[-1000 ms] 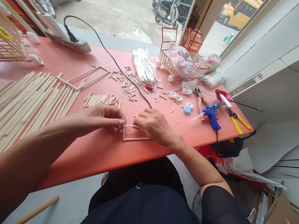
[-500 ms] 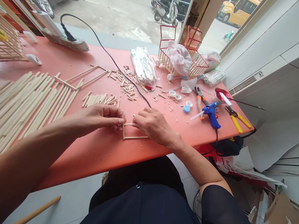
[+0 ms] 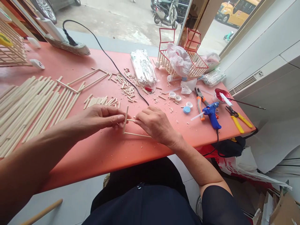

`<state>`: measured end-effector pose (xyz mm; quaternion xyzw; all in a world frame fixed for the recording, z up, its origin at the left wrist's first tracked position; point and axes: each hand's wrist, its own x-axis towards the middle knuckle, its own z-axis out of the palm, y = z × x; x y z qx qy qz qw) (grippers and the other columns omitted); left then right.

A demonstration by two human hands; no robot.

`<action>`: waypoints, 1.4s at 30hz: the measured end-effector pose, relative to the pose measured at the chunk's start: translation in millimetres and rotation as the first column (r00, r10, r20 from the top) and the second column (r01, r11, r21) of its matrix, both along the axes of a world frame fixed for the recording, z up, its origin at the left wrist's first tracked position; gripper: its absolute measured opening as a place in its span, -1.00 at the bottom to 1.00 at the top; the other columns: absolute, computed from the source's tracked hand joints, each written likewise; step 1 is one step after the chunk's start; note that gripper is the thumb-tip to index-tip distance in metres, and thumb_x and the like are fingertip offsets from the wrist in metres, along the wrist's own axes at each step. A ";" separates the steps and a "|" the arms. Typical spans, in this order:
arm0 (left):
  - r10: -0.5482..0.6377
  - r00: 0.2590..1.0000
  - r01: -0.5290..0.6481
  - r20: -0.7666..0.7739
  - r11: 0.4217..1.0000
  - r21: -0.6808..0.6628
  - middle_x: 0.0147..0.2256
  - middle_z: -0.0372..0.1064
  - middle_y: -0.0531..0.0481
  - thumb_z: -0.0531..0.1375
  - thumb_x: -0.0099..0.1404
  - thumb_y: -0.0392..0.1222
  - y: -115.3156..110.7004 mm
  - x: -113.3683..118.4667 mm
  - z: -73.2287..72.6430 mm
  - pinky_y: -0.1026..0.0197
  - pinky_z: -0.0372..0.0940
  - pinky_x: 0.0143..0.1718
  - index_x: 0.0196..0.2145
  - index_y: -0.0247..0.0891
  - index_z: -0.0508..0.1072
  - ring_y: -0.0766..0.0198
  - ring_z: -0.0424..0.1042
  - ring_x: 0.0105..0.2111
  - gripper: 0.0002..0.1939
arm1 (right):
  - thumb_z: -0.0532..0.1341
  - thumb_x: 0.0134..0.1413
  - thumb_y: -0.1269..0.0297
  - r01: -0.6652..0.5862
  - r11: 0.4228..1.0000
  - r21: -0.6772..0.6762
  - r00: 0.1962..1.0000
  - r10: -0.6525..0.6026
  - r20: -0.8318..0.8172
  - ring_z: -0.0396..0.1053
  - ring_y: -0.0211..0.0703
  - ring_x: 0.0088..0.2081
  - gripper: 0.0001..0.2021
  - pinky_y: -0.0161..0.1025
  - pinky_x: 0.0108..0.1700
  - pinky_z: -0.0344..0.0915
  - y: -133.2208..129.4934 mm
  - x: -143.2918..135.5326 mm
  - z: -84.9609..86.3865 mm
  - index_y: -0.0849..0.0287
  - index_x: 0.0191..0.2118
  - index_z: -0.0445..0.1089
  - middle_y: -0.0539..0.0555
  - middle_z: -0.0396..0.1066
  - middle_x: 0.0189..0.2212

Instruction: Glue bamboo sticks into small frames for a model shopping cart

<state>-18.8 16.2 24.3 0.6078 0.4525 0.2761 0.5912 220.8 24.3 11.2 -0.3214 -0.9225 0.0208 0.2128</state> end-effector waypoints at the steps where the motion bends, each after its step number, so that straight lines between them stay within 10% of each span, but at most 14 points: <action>1: 0.005 1.000 -0.005 0.004 1.000 -0.005 -0.46 0.53 -0.05 0.35 0.22 0.05 -0.4 0.6 0.9 0.27 0.36 -0.36 -0.38 -0.27 0.62 0.28 0.43 -0.44 -0.70 | 0.12 0.48 0.15 0.022 1.000 0.004 1.000 -0.022 -0.021 0.31 -0.11 -0.27 -0.68 -0.19 -0.15 0.18 0.5 0.8 -0.3 0.18 -0.27 0.49 0.11 0.53 -0.35; 31: 0.276 0.961 -0.276 0.001 0.961 -0.008 -0.69 0.24 0.09 0.37 0.10 -0.01 -9.7 21.9 5.2 0.31 0.05 -0.58 -0.54 -0.27 0.59 0.38 0.18 -0.62 -0.74 | 0.17 0.44 0.20 0.119 0.991 -0.058 0.979 -0.127 -0.157 0.35 -0.13 -0.26 -0.74 -0.21 -0.12 0.23 -8.2 -3.9 2.5 0.16 -0.31 0.45 0.07 0.52 -0.38; 42: 0.299 0.954 -0.300 0.029 0.953 0.037 -0.45 0.59 -0.11 0.45 0.00 0.06 -10.9 21.0 5.9 0.26 0.21 -0.46 -0.42 -0.29 0.66 0.31 0.32 -0.50 -0.67 | 0.19 0.42 0.19 0.159 0.981 -0.114 0.963 -0.180 -0.203 0.39 -0.15 -0.26 -0.75 -0.23 -0.12 0.24 -7.3 -3.7 0.7 0.14 -0.32 0.45 0.07 0.52 -0.36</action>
